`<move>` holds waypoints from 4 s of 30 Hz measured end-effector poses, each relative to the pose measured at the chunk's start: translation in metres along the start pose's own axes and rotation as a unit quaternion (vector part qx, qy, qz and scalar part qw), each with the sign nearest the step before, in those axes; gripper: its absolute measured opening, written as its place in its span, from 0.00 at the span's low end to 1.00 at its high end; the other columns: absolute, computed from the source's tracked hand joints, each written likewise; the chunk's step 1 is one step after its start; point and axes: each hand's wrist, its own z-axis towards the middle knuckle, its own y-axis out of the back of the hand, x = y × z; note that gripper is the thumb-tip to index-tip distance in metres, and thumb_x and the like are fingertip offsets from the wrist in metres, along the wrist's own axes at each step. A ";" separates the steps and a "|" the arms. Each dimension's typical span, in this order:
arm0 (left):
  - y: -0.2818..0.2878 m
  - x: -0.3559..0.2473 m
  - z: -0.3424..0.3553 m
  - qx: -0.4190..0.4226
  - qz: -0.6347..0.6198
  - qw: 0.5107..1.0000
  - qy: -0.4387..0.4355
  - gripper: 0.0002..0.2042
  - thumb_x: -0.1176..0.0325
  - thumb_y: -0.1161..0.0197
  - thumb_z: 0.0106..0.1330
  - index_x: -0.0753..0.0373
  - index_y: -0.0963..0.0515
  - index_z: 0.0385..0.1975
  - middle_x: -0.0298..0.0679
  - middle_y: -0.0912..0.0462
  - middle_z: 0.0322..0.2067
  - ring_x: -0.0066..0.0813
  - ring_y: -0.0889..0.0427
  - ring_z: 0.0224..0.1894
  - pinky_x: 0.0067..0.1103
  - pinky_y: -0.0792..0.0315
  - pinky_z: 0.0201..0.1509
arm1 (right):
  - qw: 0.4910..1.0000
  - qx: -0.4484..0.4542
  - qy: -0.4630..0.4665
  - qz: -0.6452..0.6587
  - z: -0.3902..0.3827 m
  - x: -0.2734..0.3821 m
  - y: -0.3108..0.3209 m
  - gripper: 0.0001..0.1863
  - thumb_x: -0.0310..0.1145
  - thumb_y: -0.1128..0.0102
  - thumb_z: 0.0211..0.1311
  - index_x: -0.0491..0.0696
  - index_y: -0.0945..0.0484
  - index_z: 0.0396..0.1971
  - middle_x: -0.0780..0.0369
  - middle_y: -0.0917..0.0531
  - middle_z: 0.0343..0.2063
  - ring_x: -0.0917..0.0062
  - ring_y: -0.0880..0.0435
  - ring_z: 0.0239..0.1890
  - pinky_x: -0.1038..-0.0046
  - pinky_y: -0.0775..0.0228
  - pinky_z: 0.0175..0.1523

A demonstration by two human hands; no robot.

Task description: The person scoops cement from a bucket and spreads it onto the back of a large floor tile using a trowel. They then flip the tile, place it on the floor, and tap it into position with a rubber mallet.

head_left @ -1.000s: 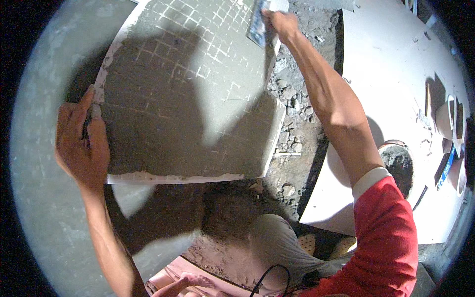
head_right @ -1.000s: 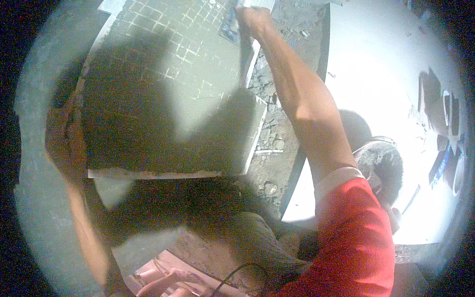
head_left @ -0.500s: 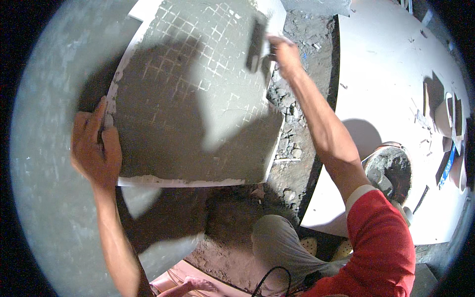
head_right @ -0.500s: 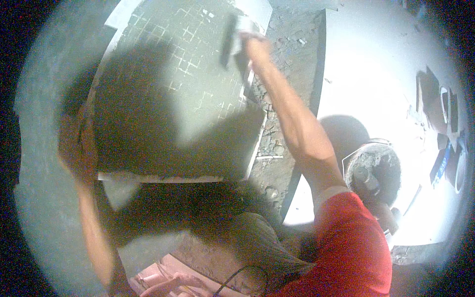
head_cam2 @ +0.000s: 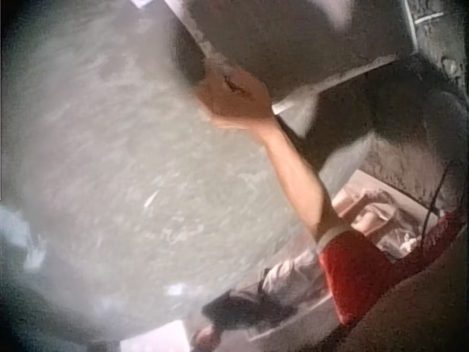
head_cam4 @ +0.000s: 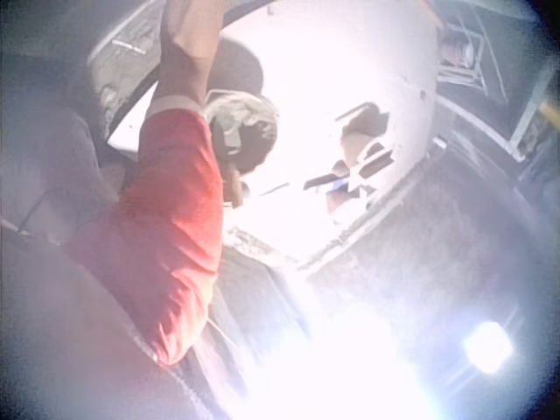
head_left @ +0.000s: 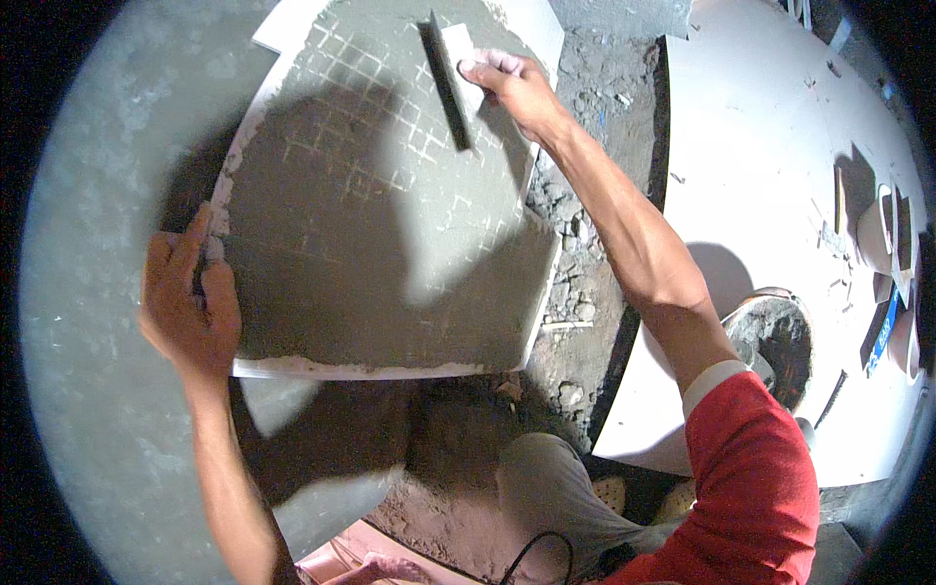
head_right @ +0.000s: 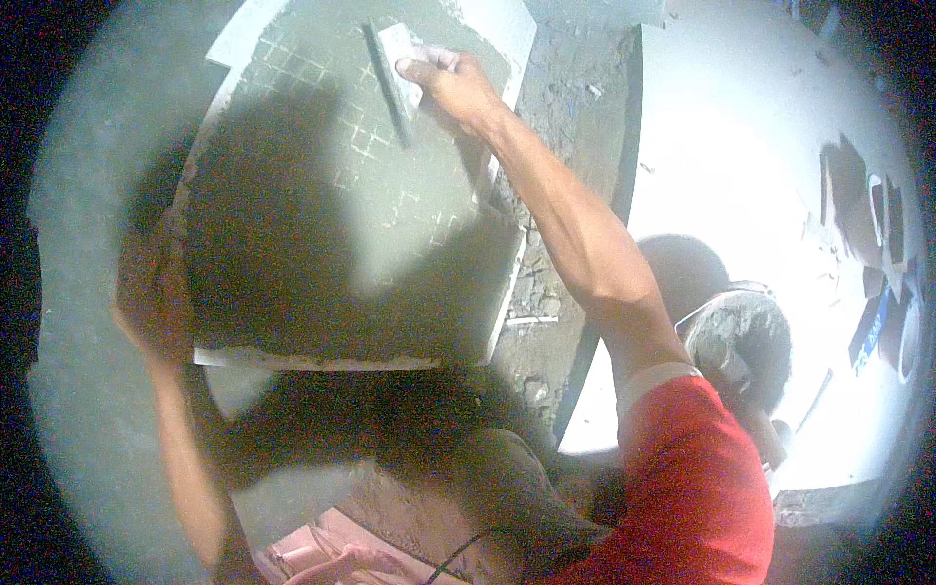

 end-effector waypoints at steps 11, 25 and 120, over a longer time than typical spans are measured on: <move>-0.004 0.001 -0.004 -0.018 -0.020 0.999 0.023 0.21 0.72 0.41 0.52 0.61 0.13 0.48 0.42 0.23 0.29 0.40 0.21 0.31 0.30 0.25 0.38 | 0.907 -0.284 -0.311 -0.013 0.033 -0.058 0.089 0.13 0.38 0.37 0.69 0.42 0.17 0.35 0.63 0.19 0.30 0.78 0.28 0.28 0.71 0.37 0.33; 0.007 -0.008 0.003 -0.009 -0.056 0.998 0.040 0.22 0.70 0.41 0.53 0.61 0.14 0.49 0.41 0.22 0.31 0.42 0.19 0.34 0.33 0.23 0.41 | 0.989 0.099 0.087 -0.066 0.066 0.059 -0.023 0.21 0.46 0.29 0.65 0.42 0.14 0.46 0.67 0.15 0.37 0.82 0.24 0.39 0.76 0.32 0.47; -0.062 0.070 -0.017 0.073 0.065 0.978 0.185 0.12 0.59 0.45 0.70 0.55 0.16 0.41 0.45 0.17 0.38 0.49 0.17 0.42 0.43 0.23 0.46 | 0.575 0.172 -0.280 -0.749 -0.391 0.246 0.272 0.24 0.37 0.31 0.60 0.48 0.21 0.56 0.51 0.18 0.53 0.55 0.19 0.57 0.56 0.24 0.61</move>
